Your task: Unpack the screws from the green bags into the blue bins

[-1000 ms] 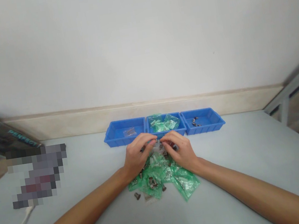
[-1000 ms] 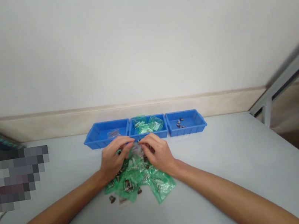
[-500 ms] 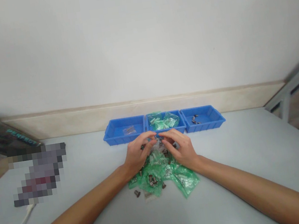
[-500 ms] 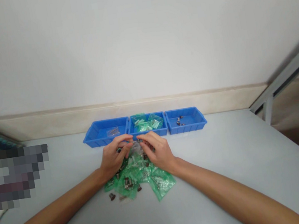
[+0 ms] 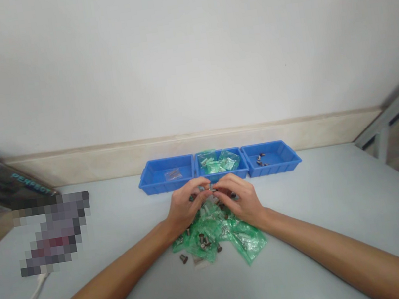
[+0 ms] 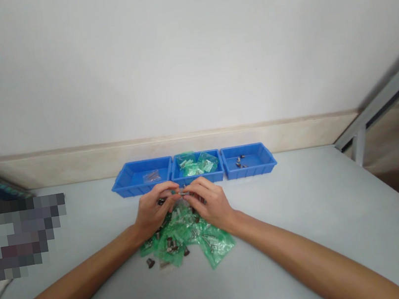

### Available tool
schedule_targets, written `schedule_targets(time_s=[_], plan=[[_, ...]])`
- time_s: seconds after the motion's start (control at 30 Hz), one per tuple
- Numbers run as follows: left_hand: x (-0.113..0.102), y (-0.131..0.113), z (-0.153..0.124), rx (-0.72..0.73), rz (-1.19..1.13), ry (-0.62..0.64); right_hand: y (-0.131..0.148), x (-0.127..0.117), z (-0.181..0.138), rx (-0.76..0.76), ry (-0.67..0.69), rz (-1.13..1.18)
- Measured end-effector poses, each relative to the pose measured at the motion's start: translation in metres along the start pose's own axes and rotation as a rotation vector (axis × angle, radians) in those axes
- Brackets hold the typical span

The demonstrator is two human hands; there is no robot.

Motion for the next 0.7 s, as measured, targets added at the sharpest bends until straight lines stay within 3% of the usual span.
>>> schedule_targets(time_s=[0.27, 0.5, 0.7], plan=[[-0.003, -0.006, 0.003, 0.062, 0.024, -0.027, -0.006, -0.004, 0.001, 0.079, -0.035, -0.020], [-0.004, -0.018, 0.004, 0.174, 0.043, -0.044, -0.002, -0.007, 0.002, 0.051, -0.048, 0.000], [-0.004, -0.021, 0.005, 0.178, 0.066, -0.045, -0.002, -0.005, 0.003, 0.051, -0.028, 0.001]])
Point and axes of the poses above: each hand's wrist, its own z-axis towards the middle knuckle, its own x-axis out of the palm, y = z × x, the point moved 10 cm from there along z, towards the middle knuckle, and after that the axes turned 6 degrees about x, right-handed, at the moved point
